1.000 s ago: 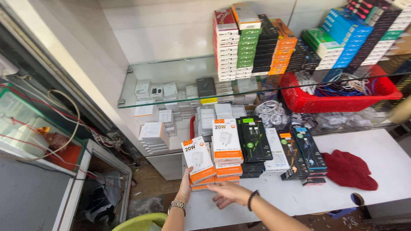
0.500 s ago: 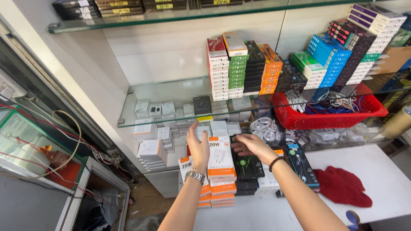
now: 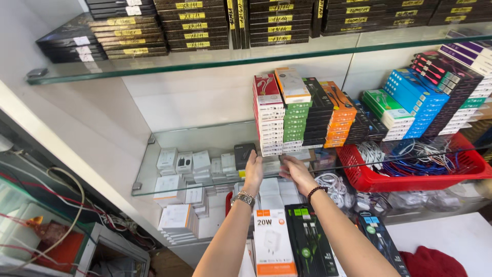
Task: The person removes stacks of boxed electronics from a glass shelf, places them on a counter, wipes the shelf with a red cloth, then wipes each box individually before restacking them on the shelf.
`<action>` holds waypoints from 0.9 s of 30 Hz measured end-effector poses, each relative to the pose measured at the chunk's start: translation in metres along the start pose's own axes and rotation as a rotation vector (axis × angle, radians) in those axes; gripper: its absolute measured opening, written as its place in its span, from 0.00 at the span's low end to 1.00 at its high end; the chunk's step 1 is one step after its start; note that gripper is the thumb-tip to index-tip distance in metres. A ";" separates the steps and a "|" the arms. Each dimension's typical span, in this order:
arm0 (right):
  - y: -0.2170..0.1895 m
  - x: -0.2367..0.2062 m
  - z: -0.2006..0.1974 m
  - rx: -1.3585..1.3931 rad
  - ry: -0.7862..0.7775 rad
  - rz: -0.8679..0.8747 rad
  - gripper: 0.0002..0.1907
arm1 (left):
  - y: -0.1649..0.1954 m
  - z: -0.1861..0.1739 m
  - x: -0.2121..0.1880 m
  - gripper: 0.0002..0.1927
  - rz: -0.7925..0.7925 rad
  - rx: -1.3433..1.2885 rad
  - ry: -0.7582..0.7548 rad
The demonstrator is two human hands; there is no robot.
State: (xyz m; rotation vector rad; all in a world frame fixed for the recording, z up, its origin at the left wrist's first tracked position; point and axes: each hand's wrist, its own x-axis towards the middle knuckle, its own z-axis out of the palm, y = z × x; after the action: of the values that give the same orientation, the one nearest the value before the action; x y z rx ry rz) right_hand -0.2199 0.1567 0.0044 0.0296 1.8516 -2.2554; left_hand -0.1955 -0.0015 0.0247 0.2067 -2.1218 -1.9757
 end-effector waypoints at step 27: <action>-0.035 0.089 0.038 0.071 -0.024 0.270 0.45 | 0.014 -0.058 0.110 0.65 -0.446 -0.339 -0.151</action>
State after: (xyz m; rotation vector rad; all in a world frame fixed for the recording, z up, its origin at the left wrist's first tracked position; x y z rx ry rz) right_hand -0.3088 0.1125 0.0324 0.2475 1.6430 -2.1228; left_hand -0.2849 -0.0843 0.0508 0.5203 -1.9032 -2.6438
